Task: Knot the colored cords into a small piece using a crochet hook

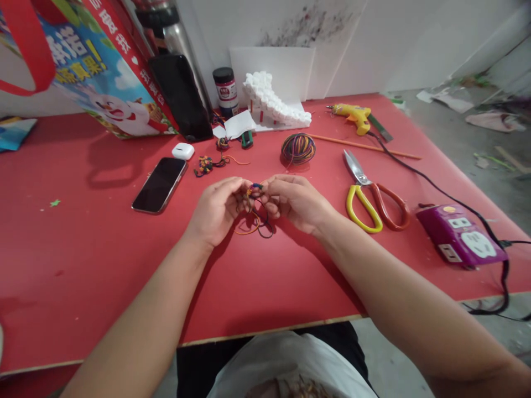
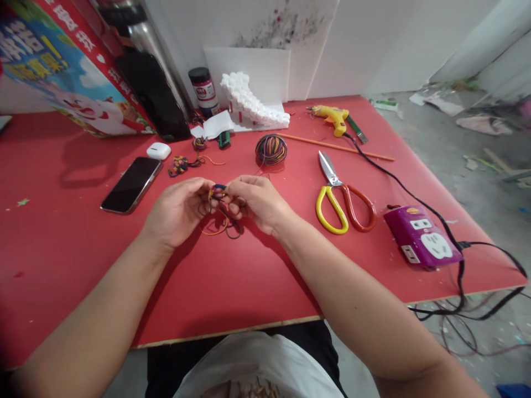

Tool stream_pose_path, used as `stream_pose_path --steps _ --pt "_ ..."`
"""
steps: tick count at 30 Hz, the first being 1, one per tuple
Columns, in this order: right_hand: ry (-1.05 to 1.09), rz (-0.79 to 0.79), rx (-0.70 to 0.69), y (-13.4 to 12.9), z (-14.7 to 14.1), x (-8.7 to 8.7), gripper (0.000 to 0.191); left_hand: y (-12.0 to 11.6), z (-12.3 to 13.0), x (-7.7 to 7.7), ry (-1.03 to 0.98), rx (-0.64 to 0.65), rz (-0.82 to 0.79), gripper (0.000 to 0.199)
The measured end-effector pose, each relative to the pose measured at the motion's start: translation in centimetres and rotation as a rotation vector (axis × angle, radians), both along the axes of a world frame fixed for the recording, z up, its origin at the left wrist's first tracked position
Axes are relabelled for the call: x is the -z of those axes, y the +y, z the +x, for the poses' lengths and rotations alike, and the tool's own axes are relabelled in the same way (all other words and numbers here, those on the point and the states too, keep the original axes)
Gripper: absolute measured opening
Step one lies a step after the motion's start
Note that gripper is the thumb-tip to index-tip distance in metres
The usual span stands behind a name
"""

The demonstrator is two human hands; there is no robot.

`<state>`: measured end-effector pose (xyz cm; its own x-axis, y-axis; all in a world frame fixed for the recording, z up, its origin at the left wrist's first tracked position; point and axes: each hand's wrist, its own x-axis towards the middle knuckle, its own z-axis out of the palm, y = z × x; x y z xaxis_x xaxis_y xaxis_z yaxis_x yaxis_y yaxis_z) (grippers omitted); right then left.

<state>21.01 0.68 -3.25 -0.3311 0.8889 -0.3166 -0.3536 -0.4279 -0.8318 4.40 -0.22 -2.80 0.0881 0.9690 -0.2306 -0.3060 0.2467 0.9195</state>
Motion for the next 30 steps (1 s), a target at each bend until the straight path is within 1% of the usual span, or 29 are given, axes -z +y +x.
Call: stream_pose_path --steps 1,2,4,6,10,14,18,20,23,25,30 --pt "0.011 -0.022 0.008 0.1 0.1 0.1 0.010 0.1 -0.2 0.0 -0.006 -0.005 -0.003 0.006" --pt "0.027 -0.045 0.014 0.2 0.2 0.1 0.010 0.2 -0.3 0.1 -0.005 -0.001 -0.001 0.006" --pt "0.064 -0.091 0.019 0.4 0.3 0.2 0.010 0.3 -0.5 0.3 0.012 0.031 0.007 0.016" --pt "0.096 -0.126 0.022 0.5 0.4 0.2 0.010 0.2 -0.5 0.6 0.027 0.066 0.020 0.021" --pt "0.123 -0.164 0.044 0.5 0.4 0.0 0.009 0.2 -0.5 1.2 0.015 0.107 0.044 0.020" --pt "0.099 -0.181 0.044 0.6 0.6 -0.1 0.009 0.3 -0.6 1.2 -0.011 0.094 0.039 0.019" --pt "0.064 -0.158 0.023 0.6 0.8 -0.1 0.013 0.4 -0.8 1.0 -0.002 0.110 0.026 0.025" --pt "0.063 -0.128 -0.029 0.5 0.9 -0.3 0.017 0.3 -0.9 1.0 0.006 0.137 0.024 0.025" --pt "0.059 -0.079 -0.103 0.4 1.1 -0.6 0.029 0.2 -0.9 0.9 0.011 0.172 0.018 0.024" --pt "0.043 -0.054 -0.111 0.2 1.1 -0.7 0.036 0.1 -0.8 0.9 0.008 0.181 0.011 0.025" --pt "0.009 0.005 -0.085 0.1 0.9 -0.6 0.035 -0.1 -0.6 0.7 0.052 0.197 0.004 0.024"
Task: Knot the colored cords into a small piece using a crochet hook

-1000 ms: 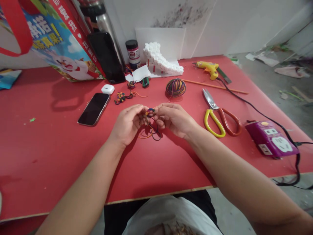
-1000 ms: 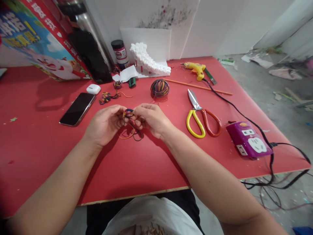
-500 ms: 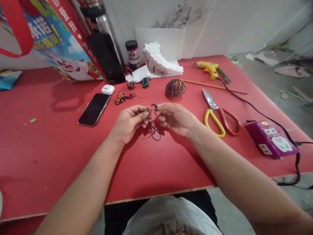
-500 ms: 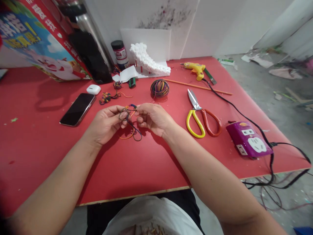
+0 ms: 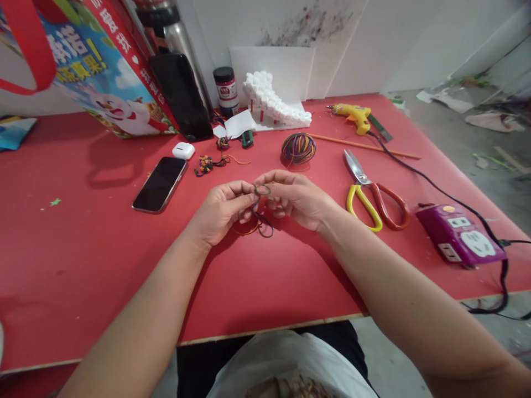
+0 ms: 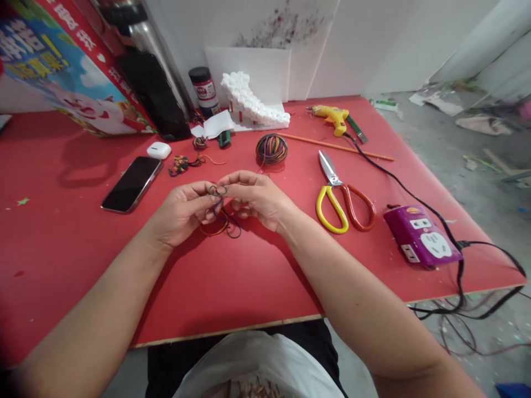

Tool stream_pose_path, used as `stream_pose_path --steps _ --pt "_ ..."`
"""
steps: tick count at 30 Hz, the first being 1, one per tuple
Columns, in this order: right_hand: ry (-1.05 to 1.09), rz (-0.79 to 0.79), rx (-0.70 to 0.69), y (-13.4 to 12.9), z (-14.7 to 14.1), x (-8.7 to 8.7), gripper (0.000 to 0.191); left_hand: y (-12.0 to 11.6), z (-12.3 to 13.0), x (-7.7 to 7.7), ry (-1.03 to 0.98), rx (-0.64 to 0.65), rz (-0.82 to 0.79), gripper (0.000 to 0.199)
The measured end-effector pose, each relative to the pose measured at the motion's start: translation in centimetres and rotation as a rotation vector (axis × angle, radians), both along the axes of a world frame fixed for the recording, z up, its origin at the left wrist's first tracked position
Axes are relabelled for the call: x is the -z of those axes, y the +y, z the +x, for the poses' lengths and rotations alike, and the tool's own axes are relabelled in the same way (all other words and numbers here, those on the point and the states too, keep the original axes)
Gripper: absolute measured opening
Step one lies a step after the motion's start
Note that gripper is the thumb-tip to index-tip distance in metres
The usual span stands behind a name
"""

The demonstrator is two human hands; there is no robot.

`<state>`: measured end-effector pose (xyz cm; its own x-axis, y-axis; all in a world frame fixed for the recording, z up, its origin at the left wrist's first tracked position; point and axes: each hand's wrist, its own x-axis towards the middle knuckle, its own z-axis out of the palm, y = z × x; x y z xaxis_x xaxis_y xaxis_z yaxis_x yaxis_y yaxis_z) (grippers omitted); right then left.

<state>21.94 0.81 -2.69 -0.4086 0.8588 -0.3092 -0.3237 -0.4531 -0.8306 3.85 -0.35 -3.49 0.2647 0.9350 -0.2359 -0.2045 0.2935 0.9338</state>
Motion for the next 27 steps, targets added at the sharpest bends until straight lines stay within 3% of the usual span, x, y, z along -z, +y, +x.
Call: stream_pose_path --steps 5,12,21,27 --pt "-0.008 0.031 0.041 0.11 -0.08 0.13 0.046 -0.01 0.06 -0.12 -0.038 0.001 -0.020 0.021" --pt "-0.087 0.096 0.022 0.21 0.37 -0.11 0.033 0.12 0.13 -0.56 -0.021 -0.026 -0.048 0.024" --pt "-0.261 0.272 0.022 0.10 0.30 -0.03 0.042 -0.08 0.18 -0.50 0.034 0.034 -0.039 0.019" --pt "-0.314 0.279 0.014 0.33 0.58 -0.04 0.038 0.08 0.03 -0.31 0.048 0.036 -0.050 0.017"
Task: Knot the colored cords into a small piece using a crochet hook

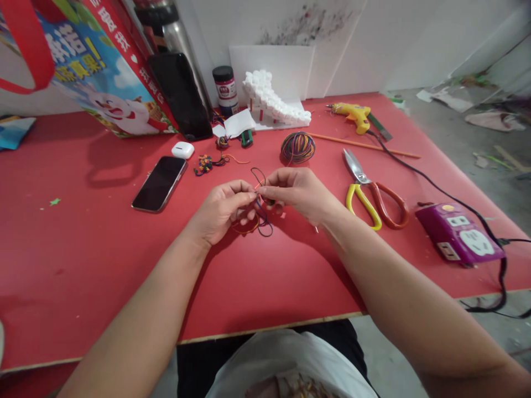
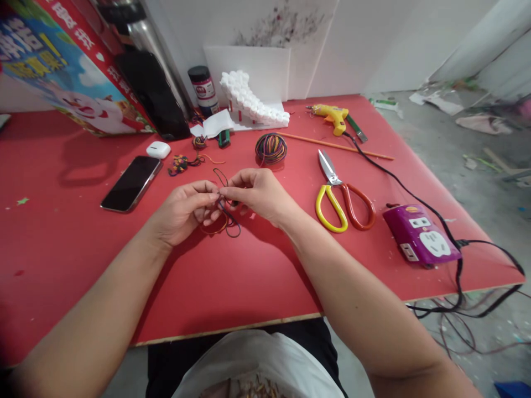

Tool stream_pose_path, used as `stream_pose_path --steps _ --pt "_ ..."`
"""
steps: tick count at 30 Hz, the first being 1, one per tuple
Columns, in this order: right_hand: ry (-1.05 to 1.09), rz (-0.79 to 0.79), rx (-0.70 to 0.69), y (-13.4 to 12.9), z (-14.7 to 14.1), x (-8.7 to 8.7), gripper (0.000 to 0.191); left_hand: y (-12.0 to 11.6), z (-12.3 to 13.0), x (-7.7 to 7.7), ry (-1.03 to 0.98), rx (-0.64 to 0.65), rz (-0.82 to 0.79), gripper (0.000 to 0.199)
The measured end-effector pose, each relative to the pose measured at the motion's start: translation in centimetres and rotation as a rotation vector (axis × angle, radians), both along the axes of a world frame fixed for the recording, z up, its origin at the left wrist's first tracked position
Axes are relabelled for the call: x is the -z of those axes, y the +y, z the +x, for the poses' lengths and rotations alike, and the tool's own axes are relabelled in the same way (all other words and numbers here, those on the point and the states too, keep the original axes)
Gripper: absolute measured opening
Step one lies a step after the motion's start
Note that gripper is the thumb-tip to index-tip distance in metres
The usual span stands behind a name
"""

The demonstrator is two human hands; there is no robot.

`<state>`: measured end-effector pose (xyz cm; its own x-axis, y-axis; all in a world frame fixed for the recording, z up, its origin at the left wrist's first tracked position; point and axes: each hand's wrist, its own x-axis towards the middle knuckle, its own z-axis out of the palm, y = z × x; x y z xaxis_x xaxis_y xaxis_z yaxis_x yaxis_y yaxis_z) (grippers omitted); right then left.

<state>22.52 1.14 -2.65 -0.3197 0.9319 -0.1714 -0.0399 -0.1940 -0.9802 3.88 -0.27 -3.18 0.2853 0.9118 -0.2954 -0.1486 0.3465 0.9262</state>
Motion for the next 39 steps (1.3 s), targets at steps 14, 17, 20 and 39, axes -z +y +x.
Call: stream_pose_path --steps 14,17,20,39 --pt "-0.045 0.022 -0.001 0.3 0.0 0.5 0.016 0.4 -0.4 -0.3 -0.011 -0.035 -0.018 0.017" --pt "-0.021 0.038 -0.025 0.4 0.2 0.7 0.019 0.6 -0.8 -0.2 -0.095 -0.024 -0.068 0.018" --pt "-0.003 0.036 -0.045 0.4 0.2 0.8 0.024 0.7 -1.1 -0.3 -0.165 0.036 -0.109 0.020" --pt "0.179 -0.158 -0.137 0.1 0.3 -0.1 0.041 0.3 -0.2 0.6 0.232 -0.196 0.242 0.024"
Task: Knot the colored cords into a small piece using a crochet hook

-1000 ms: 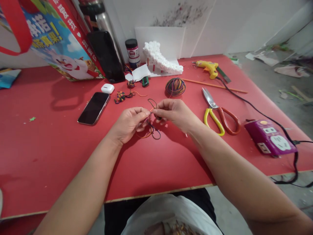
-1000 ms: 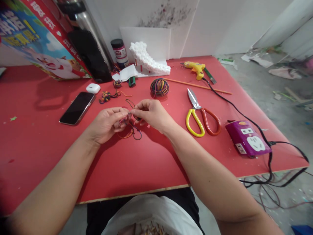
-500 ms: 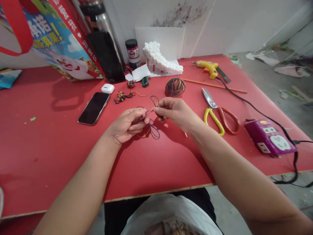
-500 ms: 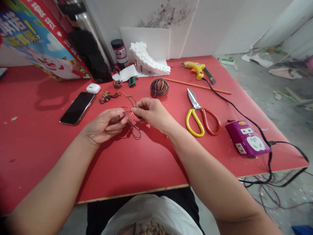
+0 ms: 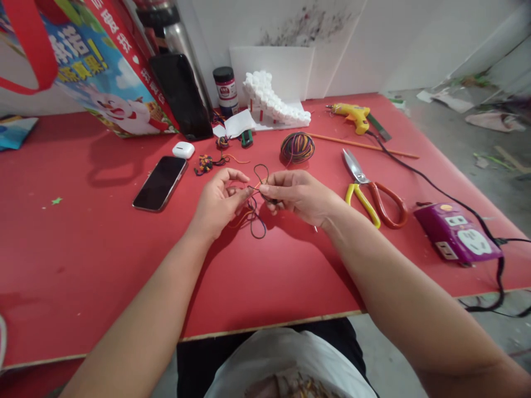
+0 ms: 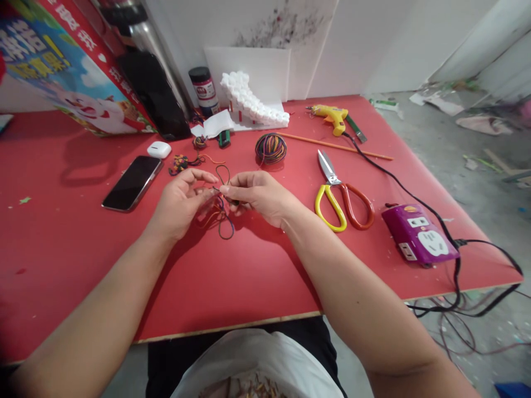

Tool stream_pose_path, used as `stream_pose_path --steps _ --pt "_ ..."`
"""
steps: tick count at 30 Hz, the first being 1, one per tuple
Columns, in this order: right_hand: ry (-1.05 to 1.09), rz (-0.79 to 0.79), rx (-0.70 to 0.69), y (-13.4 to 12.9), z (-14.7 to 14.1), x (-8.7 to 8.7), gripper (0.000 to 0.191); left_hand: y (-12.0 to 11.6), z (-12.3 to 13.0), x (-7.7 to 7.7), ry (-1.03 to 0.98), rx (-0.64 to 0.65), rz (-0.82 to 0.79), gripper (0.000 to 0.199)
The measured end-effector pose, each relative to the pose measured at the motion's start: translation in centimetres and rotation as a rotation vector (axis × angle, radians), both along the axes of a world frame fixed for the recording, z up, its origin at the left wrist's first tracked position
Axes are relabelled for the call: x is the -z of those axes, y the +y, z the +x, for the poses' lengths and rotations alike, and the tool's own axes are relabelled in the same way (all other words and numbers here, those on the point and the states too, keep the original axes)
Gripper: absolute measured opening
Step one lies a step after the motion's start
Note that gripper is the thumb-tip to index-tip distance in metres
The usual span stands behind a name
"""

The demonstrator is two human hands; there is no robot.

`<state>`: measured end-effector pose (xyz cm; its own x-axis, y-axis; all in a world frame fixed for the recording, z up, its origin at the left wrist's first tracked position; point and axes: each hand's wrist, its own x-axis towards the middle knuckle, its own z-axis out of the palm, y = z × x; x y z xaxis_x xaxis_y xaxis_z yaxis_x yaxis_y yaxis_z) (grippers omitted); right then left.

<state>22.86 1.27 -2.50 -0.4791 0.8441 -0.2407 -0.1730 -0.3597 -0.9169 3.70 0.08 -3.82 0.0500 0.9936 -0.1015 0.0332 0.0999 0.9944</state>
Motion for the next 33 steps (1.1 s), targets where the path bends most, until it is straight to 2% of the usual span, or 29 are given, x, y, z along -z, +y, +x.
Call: stream_pose_path --steps 5,7,12,15,18,22,27,31,33 --pt "-0.073 -0.003 0.085 0.2 -0.1 0.5 0.032 -0.3 -0.4 -0.4 0.101 -0.121 0.203 0.009" --pt "-0.088 0.004 0.096 0.2 -0.1 0.7 0.031 -0.4 -0.5 -0.7 0.117 -0.095 0.240 0.009" --pt "-0.101 0.011 0.115 0.2 -0.2 0.8 0.030 -1.0 0.1 -0.9 0.302 0.060 0.241 0.009" --pt "-0.090 0.019 0.122 0.2 -0.3 0.6 0.030 -1.1 0.5 -0.6 0.395 0.084 0.250 0.019" --pt "-0.086 0.019 0.123 0.2 -0.3 0.6 0.035 -0.9 0.4 -0.3 0.456 0.101 0.257 0.013" --pt "-0.077 0.032 0.125 0.3 -0.3 0.7 0.038 -0.8 0.2 -0.3 0.382 0.171 0.182 0.008" --pt "-0.080 0.027 0.146 0.5 -0.1 1.0 0.037 -0.5 0.1 -0.2 0.183 0.189 0.048 0.012" --pt "-0.087 0.022 0.138 0.6 -0.1 1.0 0.039 -0.3 0.1 0.0 0.227 0.113 0.134 0.014" --pt "-0.078 0.029 0.147 0.5 -0.1 1.0 0.041 -0.3 0.2 -0.1 0.255 0.127 0.135 0.013"
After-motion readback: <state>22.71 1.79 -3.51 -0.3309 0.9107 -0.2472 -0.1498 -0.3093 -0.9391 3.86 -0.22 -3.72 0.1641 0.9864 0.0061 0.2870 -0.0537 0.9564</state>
